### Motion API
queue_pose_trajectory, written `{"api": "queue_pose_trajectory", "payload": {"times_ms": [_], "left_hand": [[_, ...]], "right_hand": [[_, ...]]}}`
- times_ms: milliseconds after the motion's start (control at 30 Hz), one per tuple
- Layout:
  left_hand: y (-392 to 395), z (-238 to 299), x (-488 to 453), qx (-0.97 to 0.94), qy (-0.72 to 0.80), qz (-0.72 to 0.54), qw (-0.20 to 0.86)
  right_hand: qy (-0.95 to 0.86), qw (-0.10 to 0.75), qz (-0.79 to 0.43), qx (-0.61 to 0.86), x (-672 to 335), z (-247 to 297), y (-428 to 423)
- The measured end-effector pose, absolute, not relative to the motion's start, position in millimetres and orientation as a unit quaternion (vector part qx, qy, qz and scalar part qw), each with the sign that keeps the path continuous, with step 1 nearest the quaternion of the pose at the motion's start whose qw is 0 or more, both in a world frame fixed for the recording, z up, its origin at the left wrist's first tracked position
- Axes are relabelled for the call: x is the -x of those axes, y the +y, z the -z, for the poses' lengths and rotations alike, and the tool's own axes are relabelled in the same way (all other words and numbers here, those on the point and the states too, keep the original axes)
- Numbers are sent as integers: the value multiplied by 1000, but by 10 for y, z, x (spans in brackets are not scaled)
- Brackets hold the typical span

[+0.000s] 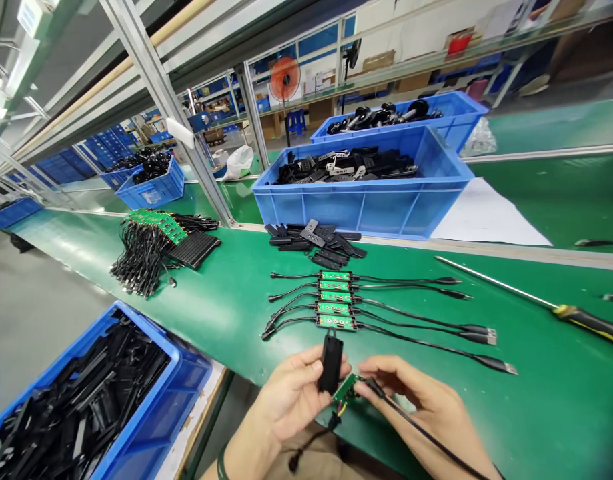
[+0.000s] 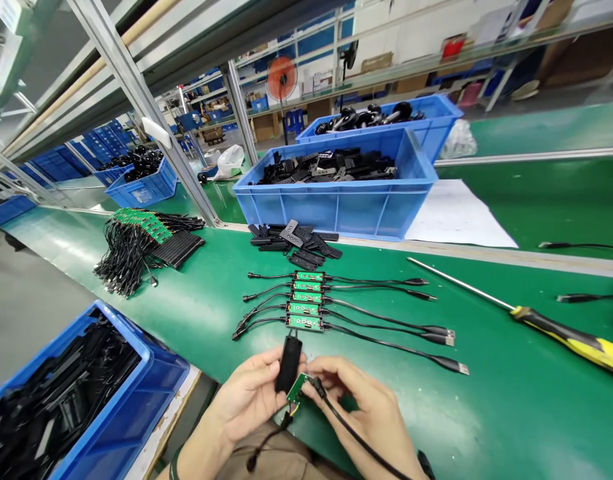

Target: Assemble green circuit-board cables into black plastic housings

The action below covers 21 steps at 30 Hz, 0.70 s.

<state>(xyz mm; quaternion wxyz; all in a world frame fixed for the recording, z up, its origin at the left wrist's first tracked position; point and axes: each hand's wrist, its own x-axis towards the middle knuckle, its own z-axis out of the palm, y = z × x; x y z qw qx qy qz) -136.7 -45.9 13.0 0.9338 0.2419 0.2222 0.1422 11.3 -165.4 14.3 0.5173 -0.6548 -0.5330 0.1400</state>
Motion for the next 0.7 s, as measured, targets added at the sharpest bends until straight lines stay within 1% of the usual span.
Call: {"api": "queue_pose_trajectory", "payload": {"times_ms": [200,267,400,500,600,700], "left_hand": [[-653,-29,1389,-251,202,-112,940],[-687,-22,1392,-252,205,-117,938],[-744,-71,1381,-269,209,-121,933],[-788,-129,1355,-287,227,-133,921],[-817,-142,1330,-350,231,-155,894],[-828,-108,1329,-466,215,-185,838]], "right_hand": [[-436,551,-266,659,-74,-109,-1607],[-441,550,-262,659,-64,-110,-1597],[-469,533,-189,678,-44,-132,-1568],[-464,541,-196,673,-9,-96,-1556],[-427,554,-234,675,49,3,-1570],[-340,581,-327,663,109,81,-1589]]}}
